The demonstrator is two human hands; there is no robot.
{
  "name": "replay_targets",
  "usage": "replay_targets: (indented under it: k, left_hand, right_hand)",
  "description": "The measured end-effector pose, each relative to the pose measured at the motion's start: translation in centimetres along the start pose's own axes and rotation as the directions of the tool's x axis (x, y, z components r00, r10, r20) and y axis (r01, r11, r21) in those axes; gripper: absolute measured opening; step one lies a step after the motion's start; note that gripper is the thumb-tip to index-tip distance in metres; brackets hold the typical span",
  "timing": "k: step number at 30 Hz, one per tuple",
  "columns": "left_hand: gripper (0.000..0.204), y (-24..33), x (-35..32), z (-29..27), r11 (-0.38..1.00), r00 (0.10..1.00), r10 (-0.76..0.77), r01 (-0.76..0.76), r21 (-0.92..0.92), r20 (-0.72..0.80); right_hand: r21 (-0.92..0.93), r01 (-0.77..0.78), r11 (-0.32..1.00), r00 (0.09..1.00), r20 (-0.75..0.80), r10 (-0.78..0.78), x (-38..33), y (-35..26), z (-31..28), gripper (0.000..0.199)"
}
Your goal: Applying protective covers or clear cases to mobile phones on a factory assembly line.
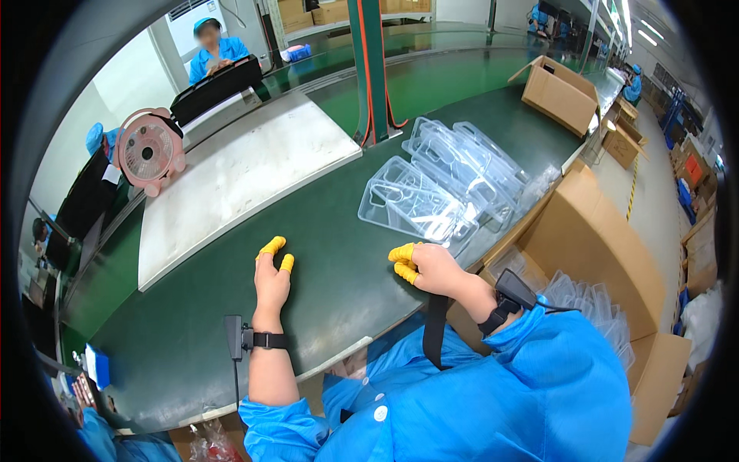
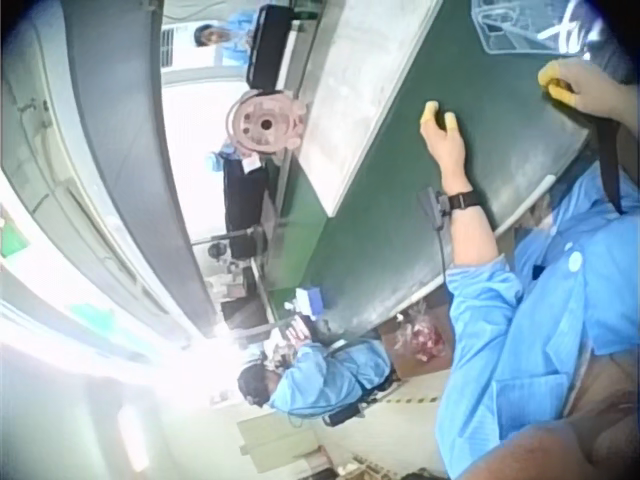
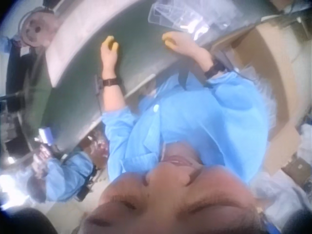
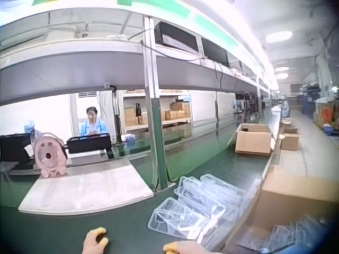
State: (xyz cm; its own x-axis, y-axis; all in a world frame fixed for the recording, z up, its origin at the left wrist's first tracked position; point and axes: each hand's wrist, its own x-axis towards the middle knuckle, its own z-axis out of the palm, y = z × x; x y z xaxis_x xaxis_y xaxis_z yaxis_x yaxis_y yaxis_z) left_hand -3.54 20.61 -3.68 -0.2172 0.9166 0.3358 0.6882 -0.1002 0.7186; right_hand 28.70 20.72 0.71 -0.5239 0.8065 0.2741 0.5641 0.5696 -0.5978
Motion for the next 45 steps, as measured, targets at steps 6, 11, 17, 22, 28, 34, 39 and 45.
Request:
replay_targets:
  k: [6,11,17,22,28,34,39,45]
  left_hand:
    - [0.037,1.0,-0.2,-0.3,0.994,0.998,0.046,-0.049,0.095,0.040]
    - [0.039,1.4,-0.4,-0.8,0.995,0.997,0.002,-0.010,0.097,0.079]
    - [0.038,1.7,-0.5,-0.7,0.994,0.996,0.012,-0.022,0.109,0.090]
    - [0.037,1.4,-0.4,-0.7,0.995,0.996,0.044,-0.051,0.089,0.073]
    - [0.037,1.1,-0.5,-0.2,0.990,0.993,0.115,-0.117,0.075,0.030]
    - [0.041,2.6,-1.2,-1.5,0.986,0.985,-0.162,0.160,0.036,0.053]
    - [0.054,9.4,-2.7,1.8,0.975,0.938,0.082,-0.146,0.169,0.337]
    - [0.089,14.1,-3.0,10.5,0.926,0.869,0.137,-0.283,0.250,0.476]
  right_hand:
    - [-0.024,0.164,0.986,0.907,-0.388,-0.161,1.6,-1.4,-4.5,0.022]
    - [-0.156,0.156,0.975,0.964,-0.190,-0.184,-0.6,-1.0,-5.1,0.020]
    - [-0.049,0.330,0.943,0.917,0.253,-0.307,-7.2,-0.4,0.2,0.022]
    - [0.463,-0.701,0.543,0.635,0.751,0.180,-13.6,4.7,6.3,0.027]
    - [0.542,-0.661,0.518,0.749,0.505,0.428,-9.0,4.5,1.9,0.025]
    - [0.105,-0.012,0.994,0.852,0.522,-0.045,-5.9,0.0,-8.3,0.029]
    - [-0.100,-0.259,0.961,0.836,-0.521,0.171,-1.0,7.3,-14.3,0.034]
    - [-0.040,-0.635,0.771,0.607,-0.644,0.466,0.6,29.1,-18.6,0.051]
